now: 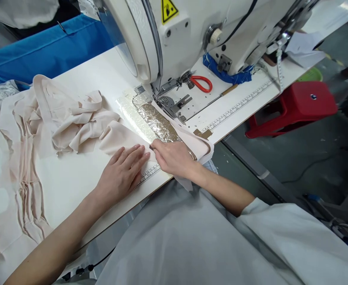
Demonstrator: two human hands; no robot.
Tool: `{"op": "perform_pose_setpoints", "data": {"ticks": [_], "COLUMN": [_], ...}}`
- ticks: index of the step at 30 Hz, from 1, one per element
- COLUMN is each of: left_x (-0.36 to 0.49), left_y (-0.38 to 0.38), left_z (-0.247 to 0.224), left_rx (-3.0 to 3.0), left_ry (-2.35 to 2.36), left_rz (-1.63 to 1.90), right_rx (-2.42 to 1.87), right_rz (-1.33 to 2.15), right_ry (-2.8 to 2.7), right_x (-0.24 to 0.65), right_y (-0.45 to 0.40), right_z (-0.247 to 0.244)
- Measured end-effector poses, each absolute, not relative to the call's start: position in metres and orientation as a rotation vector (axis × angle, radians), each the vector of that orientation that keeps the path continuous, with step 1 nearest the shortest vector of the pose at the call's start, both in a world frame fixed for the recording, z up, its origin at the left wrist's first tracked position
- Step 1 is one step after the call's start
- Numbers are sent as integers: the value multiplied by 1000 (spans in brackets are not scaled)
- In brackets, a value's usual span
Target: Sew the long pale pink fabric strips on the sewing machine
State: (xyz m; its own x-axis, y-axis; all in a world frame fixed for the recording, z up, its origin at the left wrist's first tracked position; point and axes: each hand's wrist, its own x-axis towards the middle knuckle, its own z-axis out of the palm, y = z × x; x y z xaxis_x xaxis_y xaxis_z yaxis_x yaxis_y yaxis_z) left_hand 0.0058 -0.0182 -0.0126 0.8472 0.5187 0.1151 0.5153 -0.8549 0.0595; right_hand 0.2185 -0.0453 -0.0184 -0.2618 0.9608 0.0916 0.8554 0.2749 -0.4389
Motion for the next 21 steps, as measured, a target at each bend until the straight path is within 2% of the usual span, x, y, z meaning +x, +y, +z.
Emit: {"op": "perform_pose_setpoints", "data": {"ticks": [14,21], "left_x": [8,8], "left_y": [-20,-21], "left_z": [-12,-12], "left_rx": [3009,3040], "left_ry": [863,862], "left_rz": [171,159], "right_rx": [-1739,-1687], "right_rz": [413,489], "right_ry": [-2325,-2330], "right_x": [208,235], "right_y": [-44,-65], "right_z": [-15,-6]}}
